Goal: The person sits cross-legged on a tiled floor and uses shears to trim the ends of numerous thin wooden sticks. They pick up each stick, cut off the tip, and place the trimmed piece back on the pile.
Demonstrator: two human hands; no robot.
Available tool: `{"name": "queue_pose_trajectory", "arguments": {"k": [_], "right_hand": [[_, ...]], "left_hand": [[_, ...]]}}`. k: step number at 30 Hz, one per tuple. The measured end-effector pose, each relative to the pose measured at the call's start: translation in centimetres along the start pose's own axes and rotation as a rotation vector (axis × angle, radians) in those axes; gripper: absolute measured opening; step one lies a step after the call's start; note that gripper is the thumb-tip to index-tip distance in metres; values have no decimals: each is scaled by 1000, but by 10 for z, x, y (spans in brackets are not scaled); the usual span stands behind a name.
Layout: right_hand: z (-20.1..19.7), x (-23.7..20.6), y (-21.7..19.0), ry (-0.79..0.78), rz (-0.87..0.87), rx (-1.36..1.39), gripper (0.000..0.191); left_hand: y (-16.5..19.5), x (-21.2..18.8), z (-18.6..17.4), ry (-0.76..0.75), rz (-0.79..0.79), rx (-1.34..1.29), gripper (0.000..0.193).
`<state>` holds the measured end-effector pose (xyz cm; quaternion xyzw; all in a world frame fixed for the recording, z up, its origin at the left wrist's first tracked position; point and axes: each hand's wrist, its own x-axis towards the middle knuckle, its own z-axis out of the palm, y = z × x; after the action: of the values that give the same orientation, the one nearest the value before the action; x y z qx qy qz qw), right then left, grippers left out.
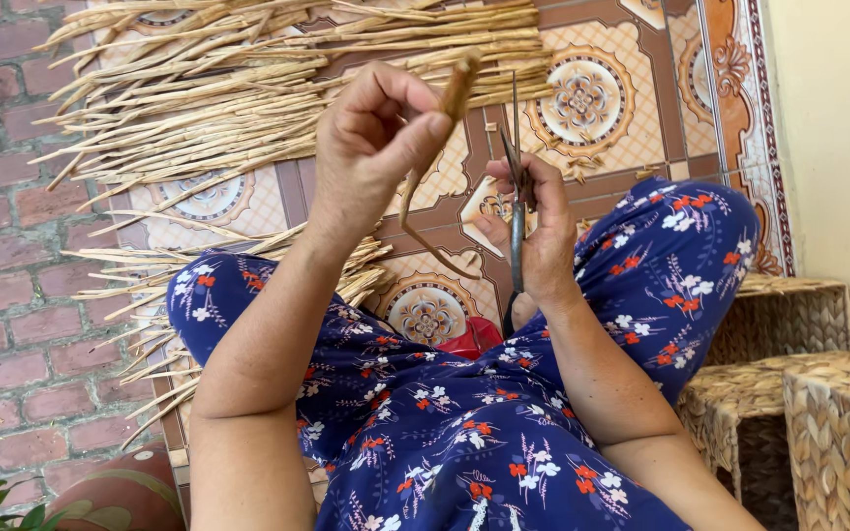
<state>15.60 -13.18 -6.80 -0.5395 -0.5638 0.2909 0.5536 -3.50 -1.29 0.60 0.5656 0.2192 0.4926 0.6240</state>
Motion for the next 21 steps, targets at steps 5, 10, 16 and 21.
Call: {"name": "queue_pose_trajectory", "arguments": {"k": [5,10,16,21], "right_hand": [[-12,-2,-31,19,-18,9,68],[-16,-4,-40,57,-16,-3,66],[-15,-9,-30,54,37,104,63],[-14,-13,-27,45,53,71,65]], "left_hand": [[3,-13,28,-86,-63,-11,21],[4,-18,43,-181,-121,14,31],[2,-23,50,-132,-54,91,24],[3,-26,51,-128,-71,39,17]]}}
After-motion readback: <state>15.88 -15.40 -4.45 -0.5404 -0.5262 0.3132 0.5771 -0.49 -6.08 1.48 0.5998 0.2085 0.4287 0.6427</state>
